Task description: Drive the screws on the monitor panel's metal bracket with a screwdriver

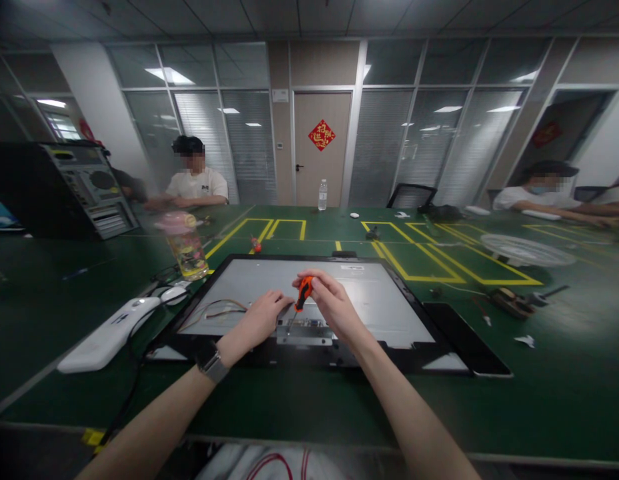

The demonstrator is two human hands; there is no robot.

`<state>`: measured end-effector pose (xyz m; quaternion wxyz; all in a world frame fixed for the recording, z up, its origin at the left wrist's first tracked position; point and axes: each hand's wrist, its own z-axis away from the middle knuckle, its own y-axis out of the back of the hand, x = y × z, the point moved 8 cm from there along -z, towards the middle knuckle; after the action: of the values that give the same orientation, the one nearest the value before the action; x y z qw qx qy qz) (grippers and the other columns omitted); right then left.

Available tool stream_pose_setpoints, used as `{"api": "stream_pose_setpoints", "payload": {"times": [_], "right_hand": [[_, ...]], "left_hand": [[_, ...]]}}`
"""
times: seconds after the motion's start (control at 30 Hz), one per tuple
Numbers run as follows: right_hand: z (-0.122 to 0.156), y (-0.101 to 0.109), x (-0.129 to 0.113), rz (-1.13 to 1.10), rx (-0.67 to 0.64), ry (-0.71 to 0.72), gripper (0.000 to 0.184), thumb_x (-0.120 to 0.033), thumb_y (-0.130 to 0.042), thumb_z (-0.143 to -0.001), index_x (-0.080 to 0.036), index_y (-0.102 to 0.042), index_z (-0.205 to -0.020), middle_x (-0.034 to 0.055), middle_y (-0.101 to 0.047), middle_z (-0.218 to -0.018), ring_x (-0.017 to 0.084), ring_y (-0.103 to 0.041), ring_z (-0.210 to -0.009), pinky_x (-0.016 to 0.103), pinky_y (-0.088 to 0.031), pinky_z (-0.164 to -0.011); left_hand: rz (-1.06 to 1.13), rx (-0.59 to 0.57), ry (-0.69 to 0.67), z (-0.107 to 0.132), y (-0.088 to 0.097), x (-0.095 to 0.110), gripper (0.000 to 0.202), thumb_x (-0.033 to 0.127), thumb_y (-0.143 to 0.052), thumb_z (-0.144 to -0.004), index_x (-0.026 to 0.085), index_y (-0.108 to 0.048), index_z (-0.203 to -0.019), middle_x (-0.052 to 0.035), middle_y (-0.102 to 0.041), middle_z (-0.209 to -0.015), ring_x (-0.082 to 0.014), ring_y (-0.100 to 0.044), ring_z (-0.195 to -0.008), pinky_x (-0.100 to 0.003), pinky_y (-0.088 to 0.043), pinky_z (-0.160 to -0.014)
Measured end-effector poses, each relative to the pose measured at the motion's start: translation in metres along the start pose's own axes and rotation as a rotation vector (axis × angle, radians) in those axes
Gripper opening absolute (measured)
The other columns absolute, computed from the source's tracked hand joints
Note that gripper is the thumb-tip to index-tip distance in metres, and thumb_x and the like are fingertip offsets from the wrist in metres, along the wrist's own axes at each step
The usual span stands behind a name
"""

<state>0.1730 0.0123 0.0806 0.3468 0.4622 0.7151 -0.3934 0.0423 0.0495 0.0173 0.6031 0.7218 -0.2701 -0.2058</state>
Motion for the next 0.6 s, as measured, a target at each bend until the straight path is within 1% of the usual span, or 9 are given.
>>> {"api": "stream_pose_setpoints", "payload": {"times": [0.1, 0.13, 0.2, 0.3, 0.4, 0.53, 0.6], "right_hand": [[-0.0003, 0.0036, 0.0002, 0.036, 0.021, 0.007, 0.023, -0.049, -0.076, -0.079, -0.028, -0.076, -0.089, 0.0023, -0.071, -0.095, 0.021, -0.067, -0.092, 0.041, -0.050, -0.094], [-0.0002, 0.0041, 0.0002, 0.048, 0.021, 0.006, 0.023, -0.049, -0.078, -0.078, -0.029, -0.077, -0.088, 0.0017, -0.071, -0.093, 0.020, -0.067, -0.090, 0.041, -0.050, -0.093], [0.0002, 0.0033, 0.0006, 0.057, 0.011, -0.003, 0.024, -0.049, -0.077, -0.079, -0.030, -0.077, -0.095, 0.0015, -0.072, -0.090, 0.020, -0.068, -0.088, 0.041, -0.050, -0.093], [0.0005, -0.0001, 0.0002, 0.033, -0.008, -0.007, 0.030, -0.050, -0.070, -0.085, -0.030, -0.075, -0.107, 0.0035, -0.073, -0.090, 0.021, -0.068, -0.091, 0.043, -0.050, -0.092], [-0.0001, 0.0016, -0.0005, 0.035, 0.018, 0.015, 0.028, -0.050, -0.071, -0.084, -0.029, -0.076, -0.101, 0.0042, -0.073, -0.093, 0.022, -0.067, -0.093, 0.043, -0.049, -0.094], [-0.0008, 0.0056, -0.0007, 0.092, 0.028, 0.052, 0.022, -0.047, -0.081, -0.073, -0.029, -0.077, -0.085, 0.0020, -0.070, -0.092, 0.020, -0.065, -0.086, 0.040, -0.053, -0.089], [-0.0005, 0.0040, 0.0001, 0.089, 0.005, 0.039, 0.022, -0.047, -0.080, -0.075, -0.029, -0.077, -0.087, 0.0023, -0.070, -0.090, 0.020, -0.066, -0.084, 0.040, -0.054, -0.086]], "left_hand": [[-0.001, -0.005, 0.001, -0.0001, -0.0010, -0.0007, 0.049, -0.002, -0.042, -0.088, 0.020, -0.056, -0.129, -0.0091, -0.059, -0.113, -0.0238, -0.052, -0.105, -0.035, -0.045, -0.091], [-0.002, -0.006, 0.001, -0.0001, -0.0013, -0.0008, 0.049, -0.002, -0.042, -0.088, 0.020, -0.056, -0.129, -0.0093, -0.059, -0.114, -0.0241, -0.052, -0.105, -0.036, -0.045, -0.091], [-0.002, -0.008, 0.000, -0.0003, -0.0014, -0.0007, 0.049, -0.002, -0.042, -0.088, 0.019, -0.055, -0.130, -0.0096, -0.059, -0.115, -0.0244, -0.052, -0.106, -0.036, -0.045, -0.092], [0.001, -0.012, 0.000, -0.0007, -0.0010, -0.0001, 0.048, -0.002, -0.043, -0.088, 0.020, -0.055, -0.129, -0.0099, -0.058, -0.115, -0.0242, -0.052, -0.106, -0.037, -0.045, -0.094], [0.011, -0.020, 0.005, -0.0008, -0.0001, 0.0005, 0.048, -0.002, -0.043, -0.088, 0.020, -0.055, -0.129, -0.0096, -0.059, -0.114, -0.0238, -0.053, -0.106, -0.037, -0.045, -0.094], [0.013, -0.019, 0.006, 0.0000, 0.0009, 0.0008, 0.050, -0.003, -0.043, -0.087, 0.020, -0.055, -0.130, -0.0093, -0.058, -0.115, -0.0238, -0.052, -0.107, -0.036, -0.044, -0.094], [0.010, -0.015, 0.004, 0.0002, 0.0008, 0.0009, 0.050, -0.003, -0.043, -0.087, 0.020, -0.055, -0.129, -0.0094, -0.058, -0.115, -0.0240, -0.052, -0.107, -0.036, -0.044, -0.094]]}}
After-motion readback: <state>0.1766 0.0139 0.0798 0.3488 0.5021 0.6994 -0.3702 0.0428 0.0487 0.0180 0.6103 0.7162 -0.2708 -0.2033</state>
